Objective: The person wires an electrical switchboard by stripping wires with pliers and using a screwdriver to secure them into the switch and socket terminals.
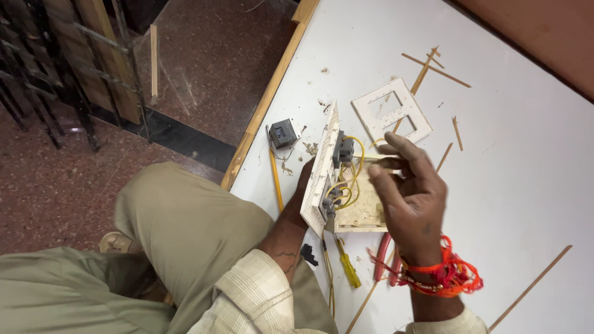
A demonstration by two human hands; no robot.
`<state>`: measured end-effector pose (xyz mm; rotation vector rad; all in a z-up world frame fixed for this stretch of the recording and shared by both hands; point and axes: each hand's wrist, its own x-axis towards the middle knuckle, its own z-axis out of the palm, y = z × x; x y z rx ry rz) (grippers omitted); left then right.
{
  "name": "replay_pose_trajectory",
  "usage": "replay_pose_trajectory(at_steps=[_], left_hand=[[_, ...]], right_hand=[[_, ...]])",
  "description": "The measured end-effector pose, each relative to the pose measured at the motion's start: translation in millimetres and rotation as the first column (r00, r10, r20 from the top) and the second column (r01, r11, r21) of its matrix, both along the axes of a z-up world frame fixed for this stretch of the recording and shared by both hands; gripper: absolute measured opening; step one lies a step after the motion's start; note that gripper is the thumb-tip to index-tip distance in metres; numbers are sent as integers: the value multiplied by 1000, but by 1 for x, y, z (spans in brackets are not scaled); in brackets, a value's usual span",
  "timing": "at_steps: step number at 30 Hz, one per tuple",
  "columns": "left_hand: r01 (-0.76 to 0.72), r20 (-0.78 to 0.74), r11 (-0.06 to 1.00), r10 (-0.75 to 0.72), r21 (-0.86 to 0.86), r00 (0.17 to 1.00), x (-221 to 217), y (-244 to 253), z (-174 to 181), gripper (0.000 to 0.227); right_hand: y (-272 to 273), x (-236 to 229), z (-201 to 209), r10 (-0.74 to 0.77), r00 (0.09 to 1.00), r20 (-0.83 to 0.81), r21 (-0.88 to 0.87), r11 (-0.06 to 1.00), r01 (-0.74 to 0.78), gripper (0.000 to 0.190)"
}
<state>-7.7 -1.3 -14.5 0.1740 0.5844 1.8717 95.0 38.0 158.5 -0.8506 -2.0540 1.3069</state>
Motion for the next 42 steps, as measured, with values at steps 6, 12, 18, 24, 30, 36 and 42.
replay_pose_trajectory(at_steps=[6,12,18,24,30,36,42], left_hand=[[32,101,997,-39,71,994,3,-3,0,47],[-27,-430,989,89,148,898,-1,-11,2,55],[-45,-506,999,44,11,861,1,4,-7,50],[-27,-388,1000,20,-13,921,-2,-1,-14,48],[-27,-318,999,16,-28,948,-7,-8,-12,47],[-25,-276,1000,18,-19,961,-9,-7,-8,46],[-36,-253,999,30,-19,967,-12,-8,-10,46]], right_hand=[[4,-1,7,33,984,176,539,833,-124,33],[14,4,13,46,936,350,713,634,-298,45],[14,6,17,81,883,462,584,722,-372,56],[14,-11,-21,81,977,197,538,824,-177,30],[1,-15,-63,25,999,43,127,991,-30,16],[12,1,-62,-30,998,-54,-318,948,11,14],[4,26,-49,7,1000,17,-13,1000,-7,15]])
